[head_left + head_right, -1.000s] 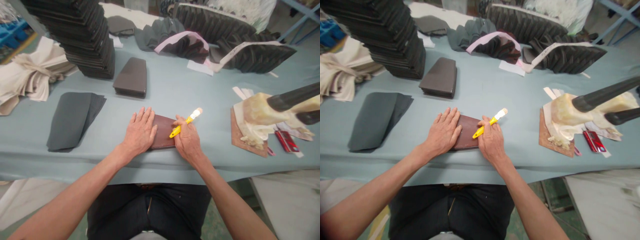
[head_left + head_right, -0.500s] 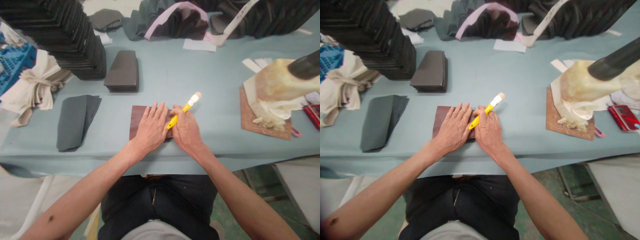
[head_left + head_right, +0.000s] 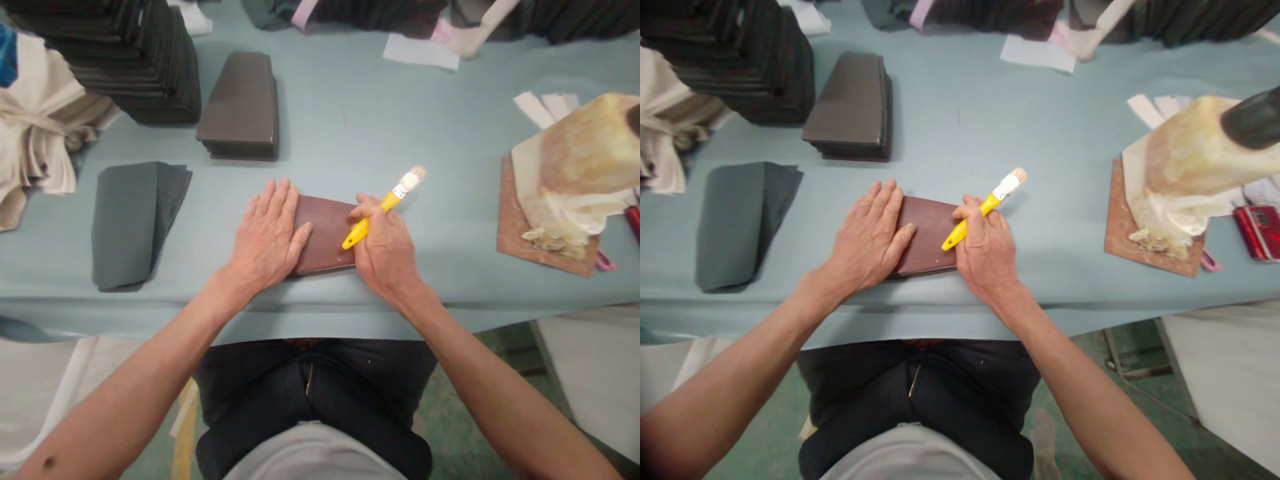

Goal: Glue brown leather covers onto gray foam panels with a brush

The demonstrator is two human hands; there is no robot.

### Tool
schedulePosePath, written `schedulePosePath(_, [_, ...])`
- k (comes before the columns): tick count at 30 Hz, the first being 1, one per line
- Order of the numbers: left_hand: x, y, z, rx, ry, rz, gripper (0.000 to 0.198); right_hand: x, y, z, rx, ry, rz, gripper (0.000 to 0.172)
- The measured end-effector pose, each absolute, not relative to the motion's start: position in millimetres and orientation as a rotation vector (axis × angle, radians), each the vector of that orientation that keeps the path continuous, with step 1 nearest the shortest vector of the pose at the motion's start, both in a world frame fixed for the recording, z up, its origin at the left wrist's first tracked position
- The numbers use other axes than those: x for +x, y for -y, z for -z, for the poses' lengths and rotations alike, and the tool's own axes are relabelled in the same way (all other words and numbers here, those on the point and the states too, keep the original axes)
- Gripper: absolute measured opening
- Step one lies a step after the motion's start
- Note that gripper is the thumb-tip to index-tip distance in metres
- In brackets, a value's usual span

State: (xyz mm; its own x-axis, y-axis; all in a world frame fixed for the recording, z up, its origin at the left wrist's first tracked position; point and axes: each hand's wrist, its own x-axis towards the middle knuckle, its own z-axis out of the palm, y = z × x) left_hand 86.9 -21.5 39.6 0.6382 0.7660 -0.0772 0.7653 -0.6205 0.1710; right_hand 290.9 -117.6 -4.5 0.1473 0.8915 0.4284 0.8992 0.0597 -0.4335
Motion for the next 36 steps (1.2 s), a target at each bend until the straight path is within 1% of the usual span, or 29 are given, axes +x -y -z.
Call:
schedulePosePath(3, [76.9,16.6,-37.5,2.579,-1.322,-0.009,0.074,292.9,119.1,2.5,-1.81,1.725,-0.05,0.03])
schedulePosePath(7, [73.0,16.5,-31.5,2.51,-1.312,-0.125,0.073,295.3,120.1,1.8,-1.806,1.73,-0.08,0.031])
schedulePosePath(10, [72.8,17.1,-26.9,2.481,-1.298,-0.185,0.071,295.6,119.7,4.6,-1.807,1.724,-0.037,0.027])
schedulePosePath(14, [73.1,15.7,-21.8,2.468,-1.282,-0.255,0.069,295.5,119.1,5.3,-1.818,1.734,0.013,0.028])
schedulePosePath(19, [76.6,16.5,-21.1,2.455,-1.274,-0.286,0.066,290.9,119.8,-10.2,-1.89,1.827,0.166,0.027])
schedulePosePath(21, [78.7,18.7,-23.5,2.451,-1.309,-0.266,0.066,284.1,119.0,-16.0,-1.825,1.928,0.169,0.024])
schedulePosePath(25, [81.7,23.3,-30.3,2.461,-1.344,-0.253,0.065,260.2,123.6,-14.6,-1.592,2.108,0.017,0.019])
schedulePosePath(29, [83.0,25.6,-34.8,2.46,-1.38,-0.215,0.066,233.5,158.1,-8.9,-1.396,2.266,0.003,0.018])
schedulePosePath(31, [83.4,26.0,-35.2,2.462,-1.393,-0.211,0.066,225.1,182.7,-11.9,-1.359,2.294,-0.054,0.02])
schedulePosePath(33, [83.5,26.1,-34.9,2.463,-1.394,-0.206,0.066,223.7,201.2,-18.6,-1.248,2.305,-0.138,0.017])
schedulePosePath(36, [83.6,25.8,-34.8,2.469,-1.388,-0.21,0.066,237.5,203.3,-27.1,-1.225,2.213,-0.076,0.012])
